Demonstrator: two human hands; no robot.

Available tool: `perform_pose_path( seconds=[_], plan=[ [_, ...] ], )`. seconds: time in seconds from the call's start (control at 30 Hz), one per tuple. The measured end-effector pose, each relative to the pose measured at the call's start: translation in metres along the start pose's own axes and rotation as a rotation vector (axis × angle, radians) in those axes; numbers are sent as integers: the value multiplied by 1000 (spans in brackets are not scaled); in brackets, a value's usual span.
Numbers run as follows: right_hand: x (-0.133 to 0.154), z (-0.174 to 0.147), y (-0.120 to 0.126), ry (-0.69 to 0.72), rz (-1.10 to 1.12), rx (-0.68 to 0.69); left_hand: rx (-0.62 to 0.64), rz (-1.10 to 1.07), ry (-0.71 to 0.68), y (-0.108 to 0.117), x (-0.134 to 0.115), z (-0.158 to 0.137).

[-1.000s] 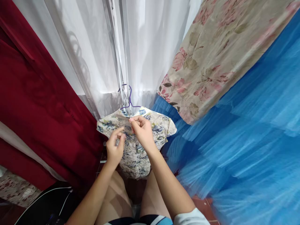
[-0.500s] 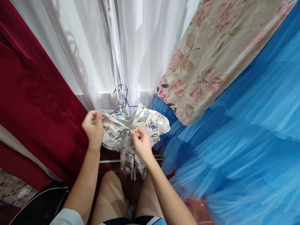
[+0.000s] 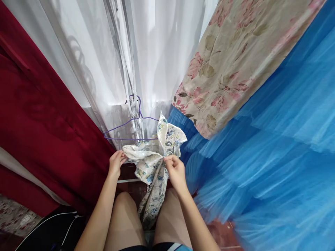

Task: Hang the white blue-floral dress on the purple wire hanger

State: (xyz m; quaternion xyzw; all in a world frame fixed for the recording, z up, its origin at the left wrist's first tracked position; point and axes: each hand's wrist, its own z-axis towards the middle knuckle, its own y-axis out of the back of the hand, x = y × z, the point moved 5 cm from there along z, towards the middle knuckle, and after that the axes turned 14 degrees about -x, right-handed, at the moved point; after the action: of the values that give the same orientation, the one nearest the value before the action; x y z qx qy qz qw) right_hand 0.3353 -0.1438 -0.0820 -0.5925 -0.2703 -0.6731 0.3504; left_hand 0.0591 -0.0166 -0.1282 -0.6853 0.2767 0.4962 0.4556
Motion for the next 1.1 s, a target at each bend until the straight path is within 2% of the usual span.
perform_pose_path(
  seconds=[0.13, 0.2, 0.27, 0.37, 0.43, 0.5, 0.57, 0.63, 0.7, 0.77, 0.83, 0.93, 1.0, 1.03, 1.1],
  plan=[
    [-52, 10, 66, -102, -67, -189, 246, 32, -1, -26, 6, -38],
    [-73, 8, 85, -130, -184, -152, 335, 27, -13, -41, 0, -54],
    [-83, 3, 92, -137, -308, -69, 435, 27, -42, -57, -10, -74],
    [-72, -7, 84, -51, -416, 2, 609, 80, -107, -77, -25, -113],
    [-55, -15, 66, -21, -380, 108, 712, 155, -165, -84, -33, -143],
    [-40, -27, 42, -104, -223, 278, 821, 239, -225, -88, -36, -170],
    [-32, -42, 17, -286, 12, 431, 914, 316, -283, -87, -38, -188],
    [-30, -56, -3, -484, 235, 525, 951, 387, -324, -83, -38, -192],
    [-31, -68, -19, -654, 392, 604, 922, 420, -326, -73, -39, -181],
    [-31, -78, -29, -789, 470, 681, 909, 409, -268, -58, -38, -164],
    [-30, -84, -33, -880, 486, 751, 976, 405, -162, -39, -31, -150],
    [-29, -83, -32, -894, 450, 826, 1143, 480, 1, -6, -10, -141],
    [-29, -79, -29, -874, 376, 897, 1233, 534, 36, 13, 2, -141],
    [-28, -78, -28, -865, 322, 957, 1277, 555, 12, 19, 6, -142],
    [-22, -76, -26, -829, 183, 1125, 1338, 592, -160, 25, 7, -145]
  ],
)
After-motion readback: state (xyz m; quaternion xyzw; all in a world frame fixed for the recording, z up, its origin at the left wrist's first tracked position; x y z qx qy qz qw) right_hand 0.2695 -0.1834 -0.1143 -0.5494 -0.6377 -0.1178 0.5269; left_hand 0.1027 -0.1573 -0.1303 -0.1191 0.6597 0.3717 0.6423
